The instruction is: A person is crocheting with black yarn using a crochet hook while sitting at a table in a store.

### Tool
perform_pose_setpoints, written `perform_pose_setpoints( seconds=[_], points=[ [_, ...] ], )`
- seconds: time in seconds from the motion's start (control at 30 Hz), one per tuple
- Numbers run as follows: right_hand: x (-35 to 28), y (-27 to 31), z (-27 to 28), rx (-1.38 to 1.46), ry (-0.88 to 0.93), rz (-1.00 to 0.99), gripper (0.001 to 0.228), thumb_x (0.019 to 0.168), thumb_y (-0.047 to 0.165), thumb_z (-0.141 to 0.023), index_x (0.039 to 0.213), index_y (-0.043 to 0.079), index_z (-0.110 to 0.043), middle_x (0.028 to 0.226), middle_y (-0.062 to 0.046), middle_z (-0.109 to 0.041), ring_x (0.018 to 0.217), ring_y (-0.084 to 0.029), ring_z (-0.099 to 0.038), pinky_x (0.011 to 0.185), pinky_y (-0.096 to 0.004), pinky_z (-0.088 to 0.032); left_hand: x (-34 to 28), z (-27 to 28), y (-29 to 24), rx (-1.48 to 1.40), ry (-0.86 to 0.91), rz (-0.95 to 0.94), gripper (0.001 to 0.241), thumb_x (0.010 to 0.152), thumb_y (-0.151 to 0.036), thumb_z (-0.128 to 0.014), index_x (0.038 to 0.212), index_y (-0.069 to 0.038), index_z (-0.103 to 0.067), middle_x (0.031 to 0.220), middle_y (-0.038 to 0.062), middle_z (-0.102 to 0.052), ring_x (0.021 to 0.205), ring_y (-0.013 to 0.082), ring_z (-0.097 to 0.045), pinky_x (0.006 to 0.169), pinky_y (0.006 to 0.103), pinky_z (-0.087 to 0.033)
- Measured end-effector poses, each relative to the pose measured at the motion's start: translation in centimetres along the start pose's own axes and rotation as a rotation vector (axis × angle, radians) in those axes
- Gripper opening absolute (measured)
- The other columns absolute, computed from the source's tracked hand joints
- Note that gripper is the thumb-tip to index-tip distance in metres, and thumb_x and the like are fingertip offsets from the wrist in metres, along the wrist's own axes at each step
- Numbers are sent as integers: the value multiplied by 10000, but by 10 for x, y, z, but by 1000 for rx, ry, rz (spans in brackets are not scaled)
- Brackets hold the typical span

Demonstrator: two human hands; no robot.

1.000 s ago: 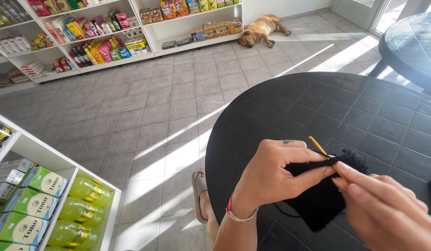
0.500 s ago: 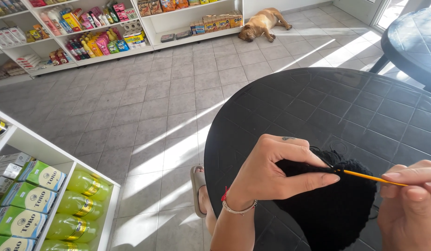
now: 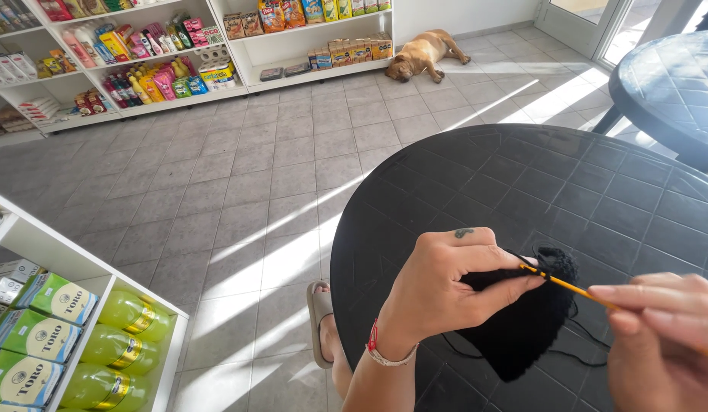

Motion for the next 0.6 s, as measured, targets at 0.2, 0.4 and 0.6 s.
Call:
perform_pose_setpoints(
  seconds=[0.2, 0.4, 0.6],
  points=[
    [38, 61, -14, -279, 343, 343, 207, 907, -109, -731, 1082, -88, -623, 1157, -307, -723, 955, -287, -718, 782, -381, -537, 1, -2, -1, 253, -78, -121, 131, 967, -198, -775, 1078, -129, -765, 762, -51, -603, 704, 70, -622, 569, 221, -462],
    [20, 10, -8, 40, 120, 10, 232, 939, -11, -717, 1034, 93, -533, 1136, -202, -722, 926, -259, -687, 866, -325, -541, 1, -2, 4, -31, 48, -106, 266, 1019, -145, -771, 1279, -141, -715, 1119, -82, -769, 701, 69, -470, 720, 194, -504],
    [5, -19, 7, 239, 48, -226, 156, 992, 178, -654, 1092, 194, -534, 1099, -112, -717, 904, -232, -627, 1027, -341, -498, -4, -4, 4, -179, 170, -21, 280, 1029, -236, -744, 1304, -197, -706, 721, -52, -380, 706, 94, -324, 691, 231, -313]
  ],
)
Point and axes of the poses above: each hand's wrist, its own x-axis towards the middle knuckle, its own z-axis out of the back of the hand, y = z × x, the point moved 3 cm from there along x, towards the middle knuckle
